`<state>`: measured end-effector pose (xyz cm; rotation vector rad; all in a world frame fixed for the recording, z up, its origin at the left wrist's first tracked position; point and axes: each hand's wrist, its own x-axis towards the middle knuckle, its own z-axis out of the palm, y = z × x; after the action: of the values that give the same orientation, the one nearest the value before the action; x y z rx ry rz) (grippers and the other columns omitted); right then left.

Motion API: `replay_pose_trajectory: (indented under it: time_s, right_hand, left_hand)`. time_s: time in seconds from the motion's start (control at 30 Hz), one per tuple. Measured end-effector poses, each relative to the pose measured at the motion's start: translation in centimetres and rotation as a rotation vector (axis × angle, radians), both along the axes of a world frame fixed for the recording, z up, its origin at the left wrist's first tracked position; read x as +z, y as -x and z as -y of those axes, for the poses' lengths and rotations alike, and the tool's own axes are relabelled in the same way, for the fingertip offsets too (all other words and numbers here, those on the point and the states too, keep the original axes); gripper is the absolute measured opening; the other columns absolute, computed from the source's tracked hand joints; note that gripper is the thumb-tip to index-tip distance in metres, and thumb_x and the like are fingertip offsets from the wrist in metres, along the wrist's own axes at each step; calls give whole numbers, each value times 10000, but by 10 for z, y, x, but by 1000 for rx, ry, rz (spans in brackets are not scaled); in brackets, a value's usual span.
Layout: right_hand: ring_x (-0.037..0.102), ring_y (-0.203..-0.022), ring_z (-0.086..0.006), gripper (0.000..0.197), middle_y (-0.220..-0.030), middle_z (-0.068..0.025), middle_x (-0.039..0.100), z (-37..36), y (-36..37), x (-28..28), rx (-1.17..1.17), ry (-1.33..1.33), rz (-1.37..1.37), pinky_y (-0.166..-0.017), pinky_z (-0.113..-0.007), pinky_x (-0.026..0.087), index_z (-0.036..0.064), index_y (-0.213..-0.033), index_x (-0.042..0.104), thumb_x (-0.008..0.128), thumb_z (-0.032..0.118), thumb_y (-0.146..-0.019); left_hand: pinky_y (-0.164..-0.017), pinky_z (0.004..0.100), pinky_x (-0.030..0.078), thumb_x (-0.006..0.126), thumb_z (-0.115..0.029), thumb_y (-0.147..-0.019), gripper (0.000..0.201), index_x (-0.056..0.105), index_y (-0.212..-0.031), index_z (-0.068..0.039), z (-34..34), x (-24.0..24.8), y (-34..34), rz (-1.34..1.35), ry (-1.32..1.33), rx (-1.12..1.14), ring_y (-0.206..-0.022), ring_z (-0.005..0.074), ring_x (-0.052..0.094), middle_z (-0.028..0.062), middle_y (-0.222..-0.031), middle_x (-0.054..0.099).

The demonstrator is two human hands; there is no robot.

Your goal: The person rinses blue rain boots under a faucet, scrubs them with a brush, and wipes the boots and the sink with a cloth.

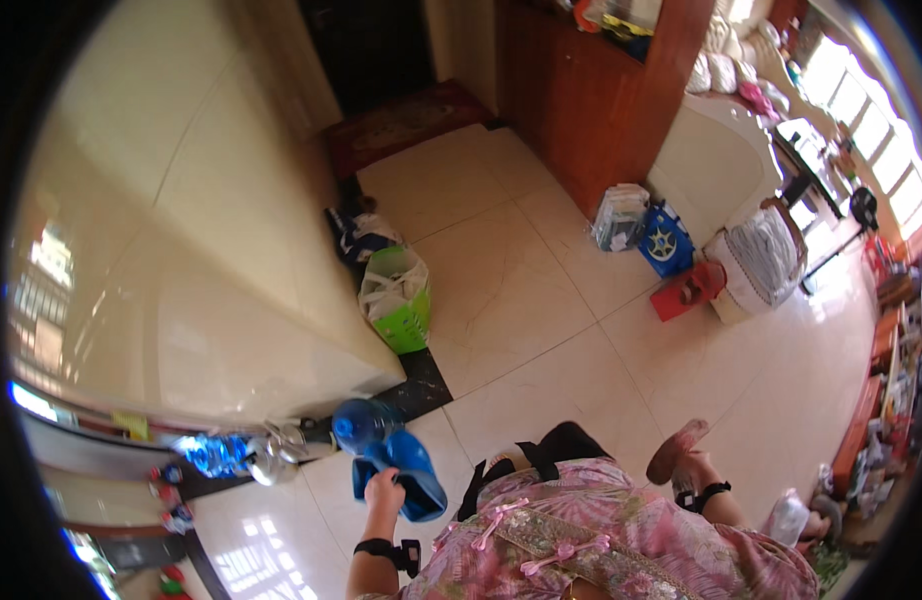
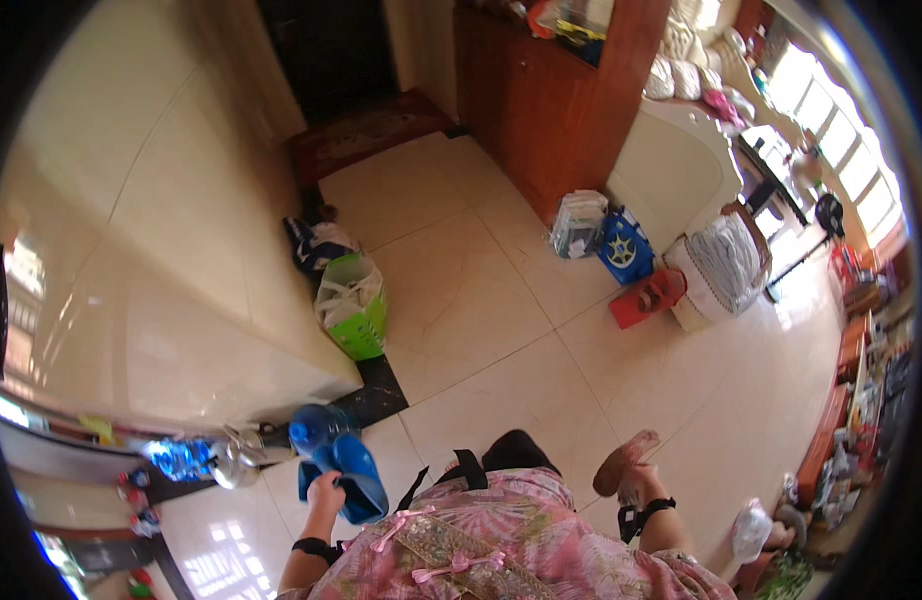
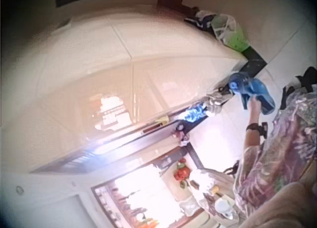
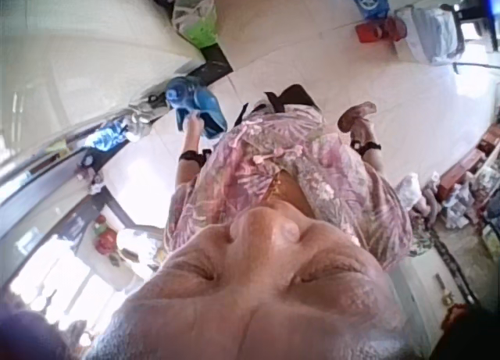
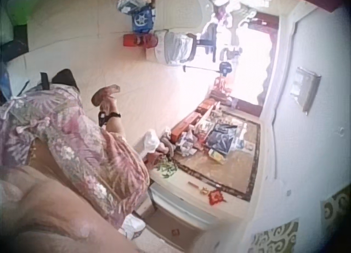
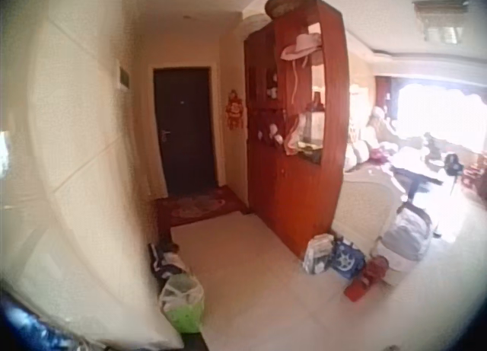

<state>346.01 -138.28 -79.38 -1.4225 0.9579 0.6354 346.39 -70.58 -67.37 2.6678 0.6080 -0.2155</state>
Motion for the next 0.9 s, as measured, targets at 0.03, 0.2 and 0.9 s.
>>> replay_pose_trajectory:
  time_s: [0.03,0.2,0.9]
  right_hand:
    - [533,-575,-236,175,-709,-90,553,-21,-37,8,-61,207,13,-489,-372,439,64,-902,527,511,128,-740]
    - [552,-600,-191,198,-724,-76,558,-101,-185,84,-189,-278,481,-518,-298,467,67,-900,528,492,199,-756]
    - [577,-718,-183,253,-879,-95,587,-395,-540,228,520,-690,221,-669,-328,474,7,-971,535,531,110,-741]
  left_hand:
    - [-695,389,439,517,-70,-601,253,603,-834,-118,5,-1,-39,36,4,-43,-762,319,549,143,-787,586]
    - [-655,412,433,523,-27,-593,484,489,-1059,-154,22,45,-177,235,-58,-364,-717,327,542,165,-753,572]
    - [-590,337,406,509,-64,-634,377,578,-991,-168,82,131,-498,578,-19,-959,-647,220,510,49,-609,490]
